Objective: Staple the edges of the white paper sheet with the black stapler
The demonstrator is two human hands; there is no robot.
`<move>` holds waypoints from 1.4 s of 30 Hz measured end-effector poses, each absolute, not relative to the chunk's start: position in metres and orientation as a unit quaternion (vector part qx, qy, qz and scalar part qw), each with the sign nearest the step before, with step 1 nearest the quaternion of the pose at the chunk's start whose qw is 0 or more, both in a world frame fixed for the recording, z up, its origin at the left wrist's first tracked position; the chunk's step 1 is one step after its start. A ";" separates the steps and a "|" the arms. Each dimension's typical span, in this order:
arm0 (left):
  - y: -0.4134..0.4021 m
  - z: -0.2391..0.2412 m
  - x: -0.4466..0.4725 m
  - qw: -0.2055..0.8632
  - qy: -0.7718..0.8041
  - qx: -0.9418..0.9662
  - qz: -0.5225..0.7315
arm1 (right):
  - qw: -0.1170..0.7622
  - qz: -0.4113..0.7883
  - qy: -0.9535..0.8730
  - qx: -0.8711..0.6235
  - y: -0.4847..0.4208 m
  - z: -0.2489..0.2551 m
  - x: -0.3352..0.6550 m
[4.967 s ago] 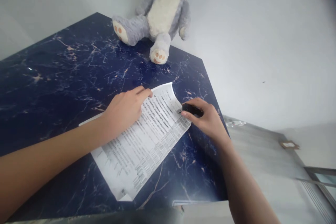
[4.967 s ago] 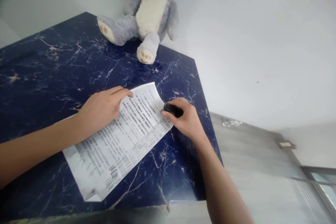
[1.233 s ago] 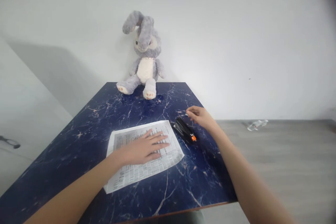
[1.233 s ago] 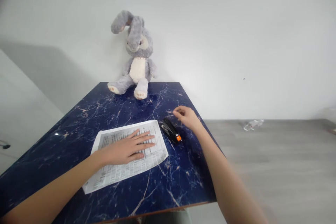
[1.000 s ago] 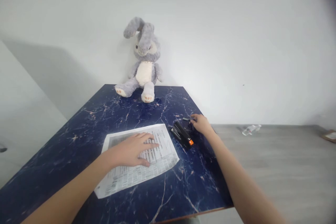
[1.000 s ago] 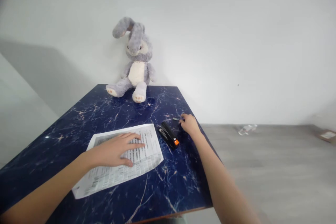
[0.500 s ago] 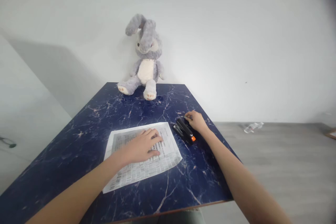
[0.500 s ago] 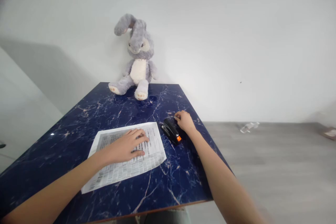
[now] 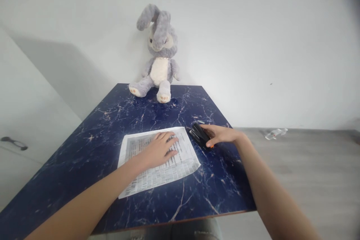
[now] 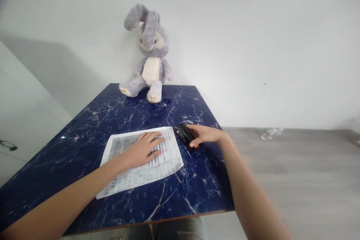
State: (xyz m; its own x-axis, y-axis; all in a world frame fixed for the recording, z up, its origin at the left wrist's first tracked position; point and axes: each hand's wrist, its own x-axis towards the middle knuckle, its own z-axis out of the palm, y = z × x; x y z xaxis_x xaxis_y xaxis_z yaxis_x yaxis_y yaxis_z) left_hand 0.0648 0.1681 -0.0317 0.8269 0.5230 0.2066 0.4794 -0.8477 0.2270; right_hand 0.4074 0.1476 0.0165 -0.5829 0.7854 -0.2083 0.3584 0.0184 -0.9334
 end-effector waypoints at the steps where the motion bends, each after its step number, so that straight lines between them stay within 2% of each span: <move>1: 0.168 -0.032 0.065 0.087 0.265 0.952 0.128 | 0.185 0.577 -0.682 -0.409 0.148 0.016 0.408; 5: 0.167 -0.032 0.064 0.123 0.285 0.941 0.137 | 0.187 0.591 -0.672 -0.406 0.149 0.012 0.408; 11: 0.174 -0.030 0.064 0.253 0.325 0.890 0.196 | 0.181 0.593 -0.675 -0.400 0.148 0.013 0.407; 14: 0.180 -0.033 0.064 0.285 0.341 0.865 0.234 | 0.188 0.596 -0.675 -0.392 0.147 0.014 0.406; 27: 0.182 -0.035 0.064 0.280 0.341 0.867 0.231 | 0.167 0.611 -0.673 -0.381 0.153 0.004 0.414; 33: 0.180 -0.034 0.063 0.252 0.332 0.892 0.174 | 0.171 0.574 -0.685 -0.415 0.148 0.014 0.407; 42: 0.180 -0.038 0.063 0.232 0.318 0.902 0.180 | 0.154 0.498 -0.713 -0.470 0.147 0.018 0.396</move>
